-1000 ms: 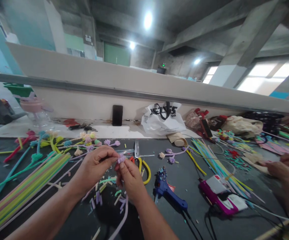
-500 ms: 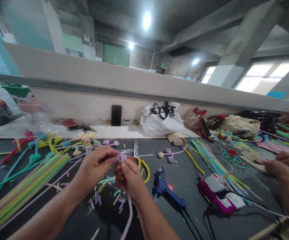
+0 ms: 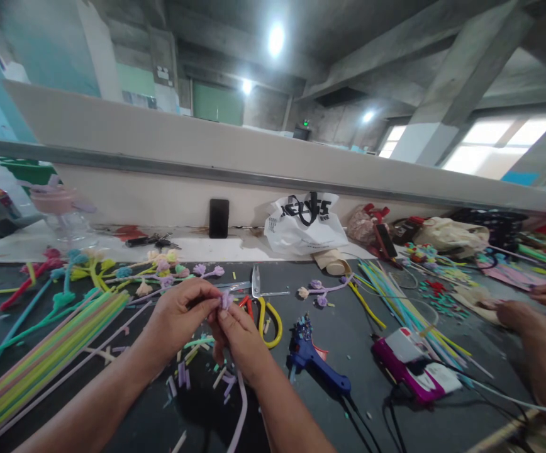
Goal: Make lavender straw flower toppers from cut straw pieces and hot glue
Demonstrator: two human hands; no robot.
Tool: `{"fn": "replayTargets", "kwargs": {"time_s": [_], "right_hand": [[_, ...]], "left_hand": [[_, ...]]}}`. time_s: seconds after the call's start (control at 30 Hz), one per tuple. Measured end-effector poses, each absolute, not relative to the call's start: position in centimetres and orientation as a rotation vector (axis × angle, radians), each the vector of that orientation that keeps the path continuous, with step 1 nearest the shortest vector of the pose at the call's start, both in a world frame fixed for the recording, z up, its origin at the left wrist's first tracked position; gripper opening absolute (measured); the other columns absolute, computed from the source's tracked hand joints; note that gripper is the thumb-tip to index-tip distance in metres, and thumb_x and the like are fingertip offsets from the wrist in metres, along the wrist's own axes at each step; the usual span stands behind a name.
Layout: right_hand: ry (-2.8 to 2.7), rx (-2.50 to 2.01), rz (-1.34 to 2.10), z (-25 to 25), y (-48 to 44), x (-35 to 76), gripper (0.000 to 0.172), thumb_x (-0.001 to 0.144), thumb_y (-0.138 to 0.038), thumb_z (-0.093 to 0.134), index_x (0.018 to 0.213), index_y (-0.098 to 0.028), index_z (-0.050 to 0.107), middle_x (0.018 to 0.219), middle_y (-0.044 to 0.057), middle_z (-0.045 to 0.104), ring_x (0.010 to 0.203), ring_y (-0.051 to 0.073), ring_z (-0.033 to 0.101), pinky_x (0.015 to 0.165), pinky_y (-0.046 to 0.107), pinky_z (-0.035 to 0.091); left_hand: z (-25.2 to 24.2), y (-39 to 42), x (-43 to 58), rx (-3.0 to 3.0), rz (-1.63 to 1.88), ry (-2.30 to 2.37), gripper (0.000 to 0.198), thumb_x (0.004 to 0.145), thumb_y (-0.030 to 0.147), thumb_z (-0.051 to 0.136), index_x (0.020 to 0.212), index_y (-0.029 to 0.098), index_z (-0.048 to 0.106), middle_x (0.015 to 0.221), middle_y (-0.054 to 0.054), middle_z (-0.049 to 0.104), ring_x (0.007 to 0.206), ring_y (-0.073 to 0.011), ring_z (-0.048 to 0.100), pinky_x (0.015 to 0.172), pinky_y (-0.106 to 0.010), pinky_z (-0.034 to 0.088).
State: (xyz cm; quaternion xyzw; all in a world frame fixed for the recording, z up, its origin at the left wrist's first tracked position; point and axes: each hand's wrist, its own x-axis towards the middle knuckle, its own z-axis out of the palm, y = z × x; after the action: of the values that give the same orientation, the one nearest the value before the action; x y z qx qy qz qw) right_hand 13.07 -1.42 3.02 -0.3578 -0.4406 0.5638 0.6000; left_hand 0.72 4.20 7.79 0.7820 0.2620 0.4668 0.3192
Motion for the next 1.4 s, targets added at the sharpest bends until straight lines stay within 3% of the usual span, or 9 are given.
{"fn": "replayTargets", "kwargs": {"time_s": [0.2,0.47,0.87,1.07,1.17,1.27,1.33,1.4], "right_hand": [[-1.079,-0.89,1.288,2.9,-1.4,13.0,0.024,0.084,-0.043,0.051,0.078,-0.02,0.053,0.058,-0.006,0.038,0.041,0.006,0.036,0.035,0.019,0.046],[-1.097,-0.904,1.227,3.6,-1.8,13.0,0.029,0.086,-0.04,0.045,0.065,-0.02,0.047,0.056,-0.005,0.038,0.041,0.008,0.034,0.035,0.02,0.042],[-1.098,-0.944,1.208,3.6,-2.0,12.8,0.029,0.086,-0.039,0.044,0.064,-0.02,0.044,0.052,-0.007,0.037,0.036,0.007,0.037,0.033,0.019,0.034],[-1.047,-0.876,1.258,4.1,-2.0,12.5,0.029,0.085,-0.037,0.046,0.062,-0.02,0.044,0.051,-0.007,0.034,0.037,0.006,0.029,0.032,0.018,0.035],[-0.977,-0.775,1.342,4.6,-2.0,12.5,0.027,0.084,-0.034,0.046,0.062,-0.02,0.043,0.052,-0.007,0.034,0.037,0.006,0.026,0.03,0.016,0.034],[-0.864,-0.617,1.499,5.0,-2.3,12.6,0.025,0.083,-0.031,0.047,0.062,-0.019,0.042,0.055,-0.007,0.034,0.038,0.005,0.022,0.027,0.014,0.033],[-0.83,-0.518,1.59,5.1,-2.6,12.6,0.026,0.083,-0.031,0.049,0.061,-0.018,0.042,0.055,-0.006,0.035,0.039,0.005,0.022,0.026,0.013,0.033],[-0.839,-0.456,1.67,5.1,-2.8,12.5,0.027,0.082,-0.034,0.051,0.062,-0.017,0.044,0.054,-0.006,0.037,0.039,0.004,0.024,0.027,0.013,0.035]], "left_hand": [[7.5,4.3,0.7,2.026,1.183,0.751,0.013,0.075,0.009,0.056,0.07,0.018,0.064,0.07,0.001,0.061,0.07,-0.0132,0.056,0.067,-0.025,0.043],[8.0,4.0,1.0,1.848,1.13,0.756,0.011,0.073,0.012,0.056,0.066,0.017,0.063,0.065,0.001,0.062,0.067,-0.0138,0.057,0.065,-0.026,0.045],[8.7,4.0,0.6,1.702,0.869,0.708,0.012,0.072,0.012,0.052,0.065,0.016,0.061,0.058,0.002,0.061,0.057,-0.012,0.056,0.059,-0.024,0.044],[9.2,4.1,0.2,1.796,0.874,0.704,0.014,0.071,0.013,0.054,0.06,0.017,0.062,0.06,0.001,0.06,0.059,-0.0126,0.056,0.059,-0.025,0.045],[9.3,4.5,-0.3,1.749,0.897,0.622,0.013,0.072,0.013,0.056,0.077,0.017,0.067,0.072,-0.001,0.063,0.065,-0.0124,0.058,0.063,-0.025,0.047],[9.3,4.7,-0.8,1.699,0.916,0.542,0.042,0.069,0.012,0.059,0.11,0.024,0.062,0.099,-0.003,0.063,0.068,-0.0102,0.057,0.065,-0.024,0.048],[9.4,4.7,-0.9,1.667,0.86,0.487,0.045,0.068,0.009,0.058,0.111,0.025,0.062,0.112,-0.004,0.06,0.07,-0.0102,0.058,0.067,-0.025,0.048],[9.5,4.5,-0.9,1.613,0.767,0.44,0.038,0.068,0.007,0.057,0.101,0.023,0.067,0.108,-0.004,0.063,0.077,-0.0127,0.06,0.071,-0.026,0.049]]}}
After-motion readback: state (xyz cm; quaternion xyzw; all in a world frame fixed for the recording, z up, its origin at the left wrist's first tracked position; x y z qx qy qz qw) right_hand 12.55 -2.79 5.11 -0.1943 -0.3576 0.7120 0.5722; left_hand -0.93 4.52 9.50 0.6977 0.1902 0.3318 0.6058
